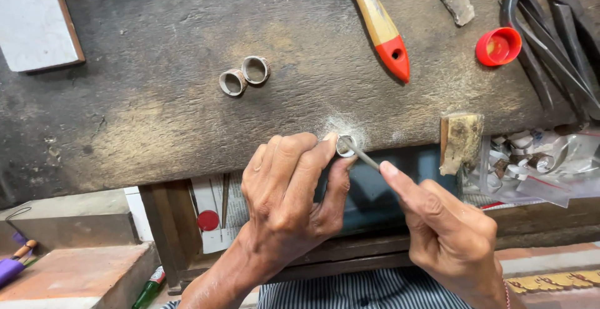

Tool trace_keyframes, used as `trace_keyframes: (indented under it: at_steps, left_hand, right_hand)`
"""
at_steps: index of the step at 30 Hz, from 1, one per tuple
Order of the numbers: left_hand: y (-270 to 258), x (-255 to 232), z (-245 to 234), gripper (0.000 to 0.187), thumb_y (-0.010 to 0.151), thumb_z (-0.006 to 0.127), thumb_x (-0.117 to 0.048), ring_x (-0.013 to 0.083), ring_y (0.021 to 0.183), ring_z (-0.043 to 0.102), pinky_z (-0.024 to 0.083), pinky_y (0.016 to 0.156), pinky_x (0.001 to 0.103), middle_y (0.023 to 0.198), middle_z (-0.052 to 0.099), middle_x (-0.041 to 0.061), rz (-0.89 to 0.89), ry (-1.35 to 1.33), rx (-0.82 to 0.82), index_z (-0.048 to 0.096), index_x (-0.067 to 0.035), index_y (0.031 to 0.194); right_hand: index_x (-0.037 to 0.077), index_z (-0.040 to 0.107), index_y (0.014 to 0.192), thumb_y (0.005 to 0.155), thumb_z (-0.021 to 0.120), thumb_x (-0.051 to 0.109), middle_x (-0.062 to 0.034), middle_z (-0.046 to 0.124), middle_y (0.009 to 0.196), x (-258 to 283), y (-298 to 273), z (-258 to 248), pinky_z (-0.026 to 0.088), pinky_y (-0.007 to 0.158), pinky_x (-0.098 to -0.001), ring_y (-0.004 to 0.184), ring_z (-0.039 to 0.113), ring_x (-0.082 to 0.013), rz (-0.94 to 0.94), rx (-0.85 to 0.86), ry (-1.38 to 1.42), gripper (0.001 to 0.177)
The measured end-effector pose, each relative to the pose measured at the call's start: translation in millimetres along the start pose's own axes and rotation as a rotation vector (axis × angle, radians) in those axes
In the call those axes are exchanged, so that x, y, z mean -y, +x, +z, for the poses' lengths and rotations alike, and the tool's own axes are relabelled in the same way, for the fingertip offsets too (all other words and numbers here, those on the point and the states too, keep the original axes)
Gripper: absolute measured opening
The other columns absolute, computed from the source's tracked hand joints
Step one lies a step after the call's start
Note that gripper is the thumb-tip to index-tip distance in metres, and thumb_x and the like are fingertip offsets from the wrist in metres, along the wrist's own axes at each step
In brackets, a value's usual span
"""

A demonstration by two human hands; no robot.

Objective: Filing a metal ring component and cleaning it with a brush at a jewelry workbench

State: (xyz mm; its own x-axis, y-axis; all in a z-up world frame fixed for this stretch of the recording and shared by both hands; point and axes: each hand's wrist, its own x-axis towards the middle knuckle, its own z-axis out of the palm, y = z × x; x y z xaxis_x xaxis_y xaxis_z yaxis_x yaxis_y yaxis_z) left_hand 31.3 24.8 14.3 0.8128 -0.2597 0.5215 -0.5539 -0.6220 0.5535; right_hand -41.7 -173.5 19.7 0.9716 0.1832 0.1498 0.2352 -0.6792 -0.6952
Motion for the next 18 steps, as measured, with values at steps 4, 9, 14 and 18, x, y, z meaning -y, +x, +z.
trace_keyframes:
  at_steps: [4,9,14,18]
  left_hand:
    - [1.1,1.3,-0.7,0.013,0.098,0.067,-0.011,0.0276,0.070,0.059,0.042,0.063,0.039,0.091,0.063,0.014,-0.004,-0.010,0.014,0.067,0.002,0.099]
    - [1.5,3.0,0.5,0.013,0.099,0.064,-0.011,0.0273,0.068,0.057,0.039,0.060,0.040,0.094,0.063,0.013,-0.011,-0.024,0.025,0.065,0.002,0.099]
    - [1.1,3.1,-1.8,0.012,0.098,0.069,-0.011,0.0281,0.071,0.061,0.045,0.064,0.039,0.094,0.063,0.013,-0.022,-0.037,0.041,0.066,0.000,0.101]
    - [-0.9,4.0,-2.1,0.012,0.099,0.067,-0.011,0.0284,0.071,0.060,0.045,0.064,0.039,0.093,0.062,0.013,-0.021,-0.056,0.042,0.065,0.001,0.101]
  right_hand:
    - [0.004,0.062,0.137,0.104,0.053,0.003,-0.0003,0.044,0.073,-1.6,0.7,-0.6,0.042,0.059,-0.0232,0.056,0.038,-0.0120,0.001,0.038,-0.054,0.034]
    - [0.002,0.063,0.134,0.103,0.054,-0.010,-0.0023,0.054,0.077,2.1,21.9,3.2,0.047,0.060,-0.0270,0.058,0.047,-0.0132,-0.062,0.027,-0.088,0.035]
    - [-0.003,0.064,0.132,0.104,0.050,-0.005,-0.0050,0.074,0.104,8.5,36.3,0.3,0.052,0.065,-0.0278,0.063,0.057,-0.0138,-0.135,0.007,-0.143,0.032]
    - [-0.008,0.062,0.131,0.103,0.052,-0.001,-0.0060,0.060,0.079,4.7,16.2,0.1,0.048,0.060,-0.0256,0.056,0.047,-0.0122,-0.057,-0.034,-0.039,0.030]
